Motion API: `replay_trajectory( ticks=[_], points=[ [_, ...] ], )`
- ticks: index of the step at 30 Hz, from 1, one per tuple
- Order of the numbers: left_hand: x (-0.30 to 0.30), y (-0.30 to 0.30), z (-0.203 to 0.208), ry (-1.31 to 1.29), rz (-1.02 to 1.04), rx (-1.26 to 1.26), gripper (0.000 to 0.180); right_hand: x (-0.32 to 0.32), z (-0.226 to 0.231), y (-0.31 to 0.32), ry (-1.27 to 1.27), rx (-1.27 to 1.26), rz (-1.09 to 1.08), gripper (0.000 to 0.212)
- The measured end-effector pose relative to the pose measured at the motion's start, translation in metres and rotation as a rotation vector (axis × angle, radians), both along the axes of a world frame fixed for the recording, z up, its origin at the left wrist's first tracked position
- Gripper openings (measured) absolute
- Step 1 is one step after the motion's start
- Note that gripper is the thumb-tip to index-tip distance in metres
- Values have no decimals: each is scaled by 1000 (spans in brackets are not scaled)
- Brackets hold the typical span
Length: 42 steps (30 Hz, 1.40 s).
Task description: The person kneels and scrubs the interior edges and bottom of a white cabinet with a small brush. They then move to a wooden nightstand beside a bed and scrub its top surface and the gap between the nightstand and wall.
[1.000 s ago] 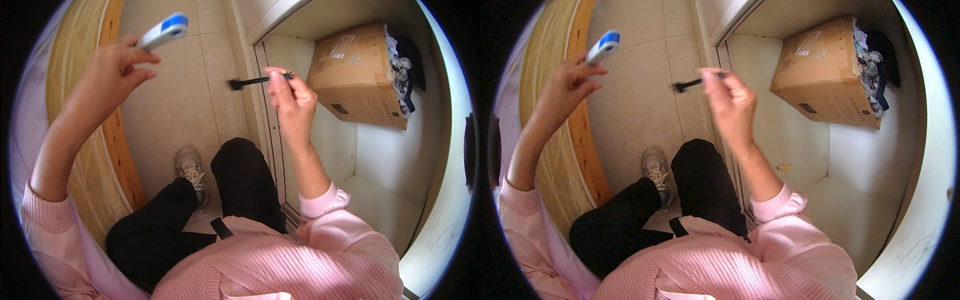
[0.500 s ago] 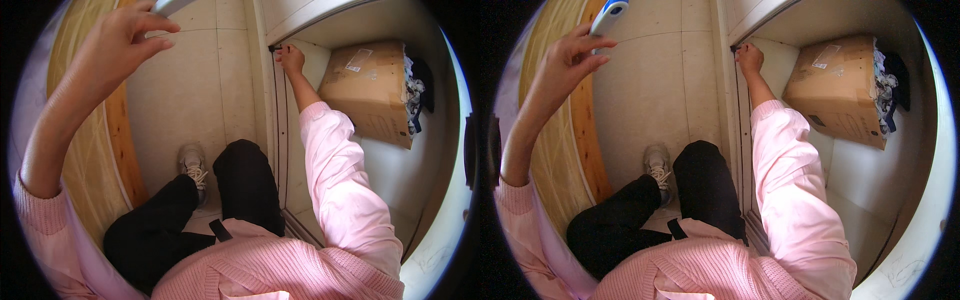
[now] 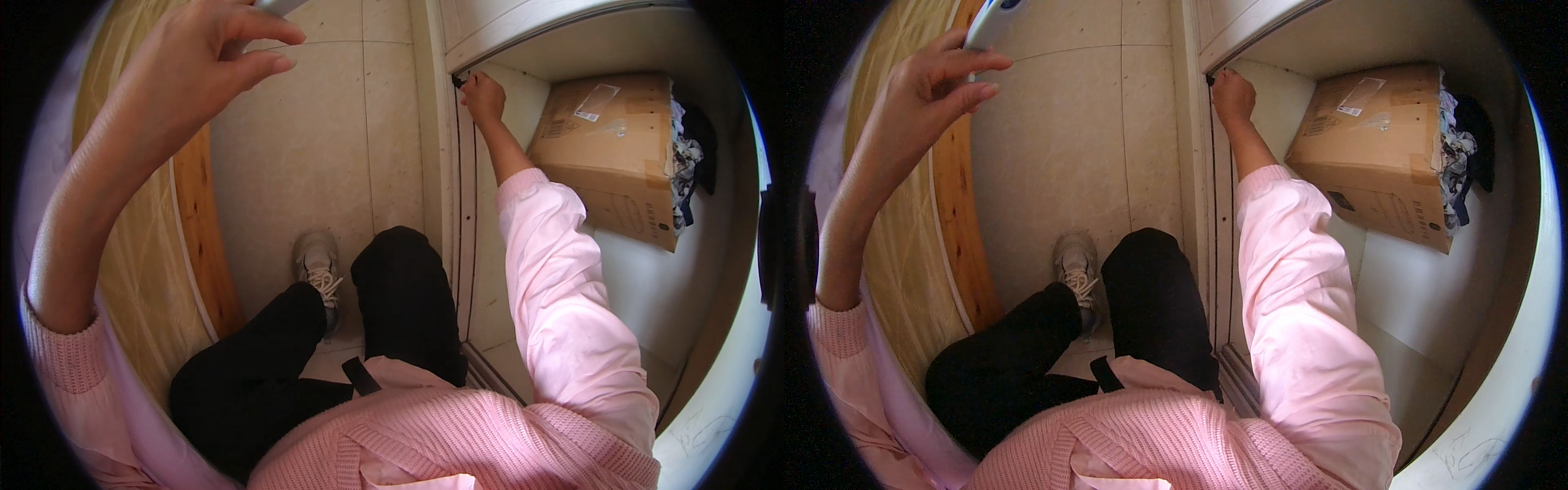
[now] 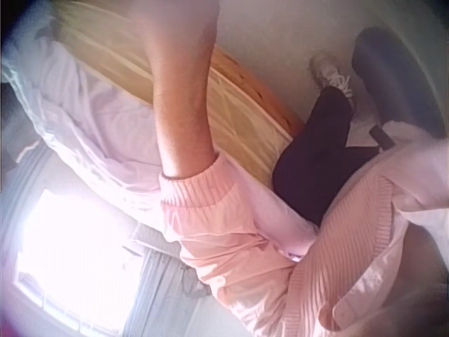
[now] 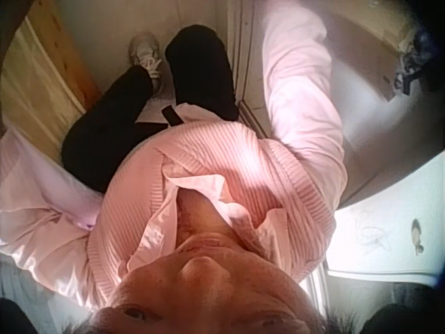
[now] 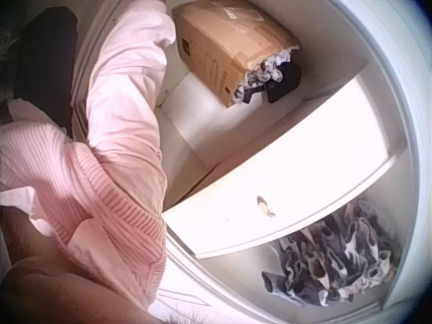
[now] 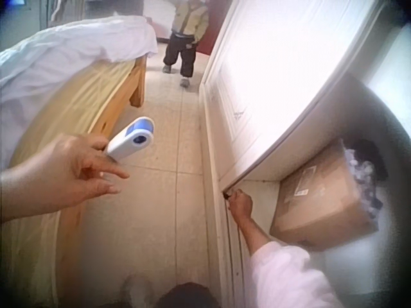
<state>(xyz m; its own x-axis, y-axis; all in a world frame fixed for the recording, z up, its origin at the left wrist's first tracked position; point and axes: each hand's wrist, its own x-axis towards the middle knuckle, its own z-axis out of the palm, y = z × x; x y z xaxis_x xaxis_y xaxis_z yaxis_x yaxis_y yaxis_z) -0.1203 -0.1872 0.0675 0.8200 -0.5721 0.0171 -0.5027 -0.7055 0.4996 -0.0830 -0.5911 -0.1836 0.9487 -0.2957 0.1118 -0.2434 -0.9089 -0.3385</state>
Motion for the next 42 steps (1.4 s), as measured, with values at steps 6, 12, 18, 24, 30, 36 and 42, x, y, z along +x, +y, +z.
replay_trajectory(
  ticks=[6,12,18,24,30,36,42],
  points=[
    [0,0,-2,-26,-9,-21,24,3,20,3,125,493,-107,25],
    [-3,0,0,-15,23,4,23,-6,24,6,62,386,-86,29],
    [-1,-1,-1,-18,5,-17,23,-2,11,5,32,195,-50,29],
    [0,0,0,-20,-10,-35,25,1,9,6,19,368,-76,29],
    [-1,-1,-1,-38,-11,-33,23,6,8,2,211,260,-96,26],
    [1,1,-2,-9,-15,-32,23,1,12,6,221,431,-51,25],
    [0,0,0,-10,-15,-35,23,2,25,3,296,724,-296,24]
  ],
)
